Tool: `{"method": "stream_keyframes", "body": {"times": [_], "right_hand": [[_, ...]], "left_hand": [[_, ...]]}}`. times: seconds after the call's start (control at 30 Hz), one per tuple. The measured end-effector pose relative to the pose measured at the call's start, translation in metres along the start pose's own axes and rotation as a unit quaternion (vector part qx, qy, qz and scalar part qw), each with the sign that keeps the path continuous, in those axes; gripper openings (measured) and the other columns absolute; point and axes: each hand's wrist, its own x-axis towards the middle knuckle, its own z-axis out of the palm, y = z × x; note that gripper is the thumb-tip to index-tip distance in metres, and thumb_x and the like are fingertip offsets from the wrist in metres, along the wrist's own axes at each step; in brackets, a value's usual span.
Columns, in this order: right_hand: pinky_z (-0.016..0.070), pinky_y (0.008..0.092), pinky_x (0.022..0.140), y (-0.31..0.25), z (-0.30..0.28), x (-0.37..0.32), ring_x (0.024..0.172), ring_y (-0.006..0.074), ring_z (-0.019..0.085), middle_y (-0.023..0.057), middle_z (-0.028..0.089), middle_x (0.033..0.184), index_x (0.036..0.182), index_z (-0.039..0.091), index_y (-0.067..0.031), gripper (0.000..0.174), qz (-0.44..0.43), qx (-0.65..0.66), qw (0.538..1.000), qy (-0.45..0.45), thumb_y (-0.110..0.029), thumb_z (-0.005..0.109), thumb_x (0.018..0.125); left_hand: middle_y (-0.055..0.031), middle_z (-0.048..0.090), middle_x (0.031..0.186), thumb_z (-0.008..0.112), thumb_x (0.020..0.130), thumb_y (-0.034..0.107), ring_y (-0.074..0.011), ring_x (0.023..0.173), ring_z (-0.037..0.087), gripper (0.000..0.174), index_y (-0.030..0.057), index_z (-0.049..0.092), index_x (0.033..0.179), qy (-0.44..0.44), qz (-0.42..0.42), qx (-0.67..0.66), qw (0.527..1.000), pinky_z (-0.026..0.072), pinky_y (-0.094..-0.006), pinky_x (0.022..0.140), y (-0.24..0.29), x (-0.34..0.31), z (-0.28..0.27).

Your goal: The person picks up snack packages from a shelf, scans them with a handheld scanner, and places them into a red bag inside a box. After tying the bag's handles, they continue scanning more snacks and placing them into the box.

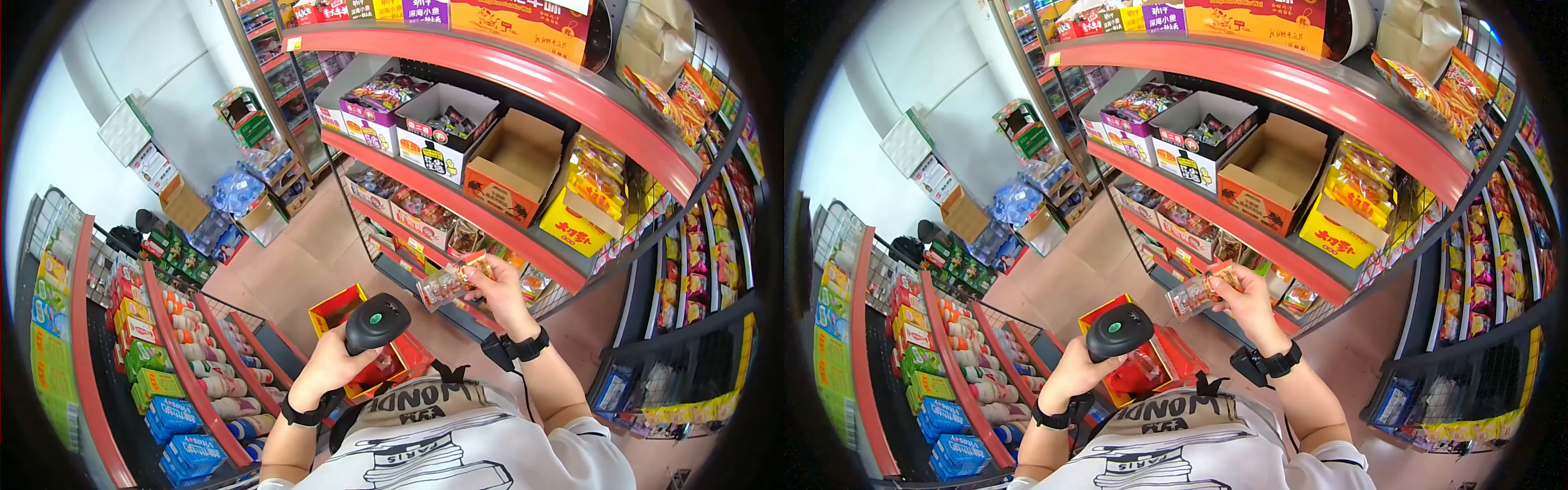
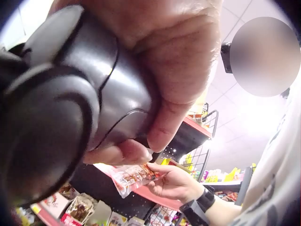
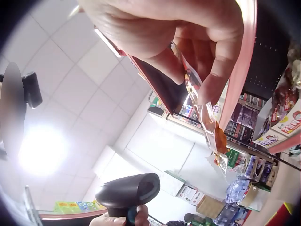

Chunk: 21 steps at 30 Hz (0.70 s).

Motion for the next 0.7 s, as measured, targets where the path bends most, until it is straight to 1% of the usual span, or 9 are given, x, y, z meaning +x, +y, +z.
{"method": "stream_keyframes", "body": {"times": [0.17, 0.37, 0.4, 0.43, 0.5, 0.57, 0.6, 0.63, 0.7], "right_hand": [[0.0510, 0.0206, 0.056, -0.006, -0.008, 0.003, 0.073, 0.0072, 0.060, 0.0029, 0.063, 0.089, 0.105, 0.058, -0.0022, 0.019, 0.005, 0.001, 1.000, -0.009, -0.011, 0.057, 0.088], [0.0528, 0.0221, 0.063, -0.055, -0.021, 0.028, 0.079, 0.0075, 0.058, 0.0034, 0.059, 0.093, 0.112, 0.052, -0.0020, 0.024, -0.196, -0.036, 0.979, 0.033, -0.001, 0.049, 0.088], [0.0528, 0.0222, 0.064, -0.069, -0.022, 0.035, 0.078, 0.0076, 0.058, 0.0034, 0.059, 0.093, 0.112, 0.052, -0.0021, 0.025, -0.215, -0.025, 0.974, 0.059, 0.000, 0.049, 0.088], [0.0528, 0.0224, 0.065, -0.084, -0.024, 0.043, 0.077, 0.0077, 0.058, 0.0034, 0.058, 0.092, 0.112, 0.052, -0.0022, 0.025, -0.234, -0.015, 0.968, 0.084, 0.000, 0.048, 0.088], [0.0523, 0.0225, 0.066, -0.109, -0.033, 0.056, 0.077, 0.0086, 0.058, 0.0040, 0.058, 0.092, 0.113, 0.051, -0.0018, 0.025, -0.307, -0.088, 0.939, 0.127, -0.001, 0.049, 0.088], [0.0513, 0.0221, 0.065, -0.122, -0.045, 0.072, 0.079, 0.0069, 0.056, 0.0038, 0.059, 0.094, 0.114, 0.048, -0.0007, 0.026, -0.367, -0.162, 0.900, 0.170, -0.003, 0.050, 0.089], [0.0515, 0.0304, 0.067, -0.121, -0.054, 0.087, 0.080, 0.0194, 0.061, 0.0111, 0.060, 0.095, 0.116, 0.046, -0.0003, 0.030, -0.376, -0.215, 0.876, 0.211, -0.002, 0.050, 0.086], [0.0515, 0.0304, 0.067, -0.121, -0.060, 0.098, 0.080, 0.0194, 0.061, 0.0111, 0.060, 0.095, 0.116, 0.046, -0.0003, 0.030, -0.375, -0.217, 0.877, 0.206, -0.002, 0.050, 0.086], [0.0533, 0.0257, 0.064, -0.120, -0.063, 0.112, 0.087, 0.0143, 0.059, 0.0107, 0.059, 0.100, 0.121, 0.045, -0.0027, 0.038, -0.418, -0.417, 0.758, 0.277, 0.005, 0.047, 0.084]], "left_hand": [[-0.0074, 0.066, 0.091, 0.069, 0.076, 0.008, -0.0128, 0.085, 0.060, 0.035, -0.0001, 0.057, 0.108, 0.028, -0.009, -0.037, 0.999, 0.0460, -0.0278, 0.080, 0.005, -0.005, 0.009], [-0.0061, 0.064, 0.086, 0.069, 0.076, 0.007, -0.0117, 0.080, 0.057, 0.029, -0.0007, 0.059, 0.102, 0.147, -0.049, -0.016, 0.988, 0.0460, -0.0278, 0.076, -0.026, -0.024, 0.000], [-0.0046, 0.063, 0.079, 0.068, 0.076, 0.008, -0.0108, 0.071, 0.056, 0.024, -0.0006, 0.060, 0.097, 0.161, -0.057, -0.014, 0.985, 0.0463, -0.0273, 0.067, -0.034, -0.028, -0.002], [-0.0046, 0.063, 0.079, 0.068, 0.076, 0.008, -0.0108, 0.071, 0.056, 0.024, -0.0006, 0.060, 0.097, 0.162, -0.057, -0.015, 0.985, 0.0463, -0.0273, 0.067, -0.036, -0.033, -0.004], [-0.0026, 0.060, 0.071, 0.068, 0.076, 0.008, -0.0093, 0.062, 0.054, 0.020, 0.0001, 0.060, 0.093, 0.194, -0.105, -0.030, 0.975, 0.0444, -0.0260, 0.058, -0.039, -0.042, -0.006], [-0.0011, 0.058, 0.068, 0.068, 0.077, 0.008, -0.0081, 0.057, 0.052, 0.017, 0.0005, 0.060, 0.090, 0.215, -0.106, -0.042, 0.970, 0.0427, -0.0249, 0.054, -0.047, -0.049, -0.006], [-0.0009, 0.058, 0.068, 0.067, 0.077, 0.008, -0.0081, 0.058, 0.052, 0.016, 0.0003, 0.060, 0.089, 0.221, -0.112, -0.056, 0.967, 0.0430, -0.0249, 0.054, -0.053, -0.052, -0.006], [-0.0007, 0.058, 0.068, 0.067, 0.077, 0.007, -0.0081, 0.058, 0.053, 0.016, 0.0001, 0.060, 0.089, 0.228, -0.119, -0.069, 0.964, 0.0432, -0.0248, 0.055, -0.056, -0.055, -0.006], [-0.0005, 0.058, 0.069, 0.067, 0.077, 0.007, -0.0079, 0.059, 0.053, 0.015, 0.0001, 0.060, 0.088, 0.238, -0.116, -0.073, 0.962, 0.0432, -0.0246, 0.054, -0.057, -0.059, -0.005]]}}
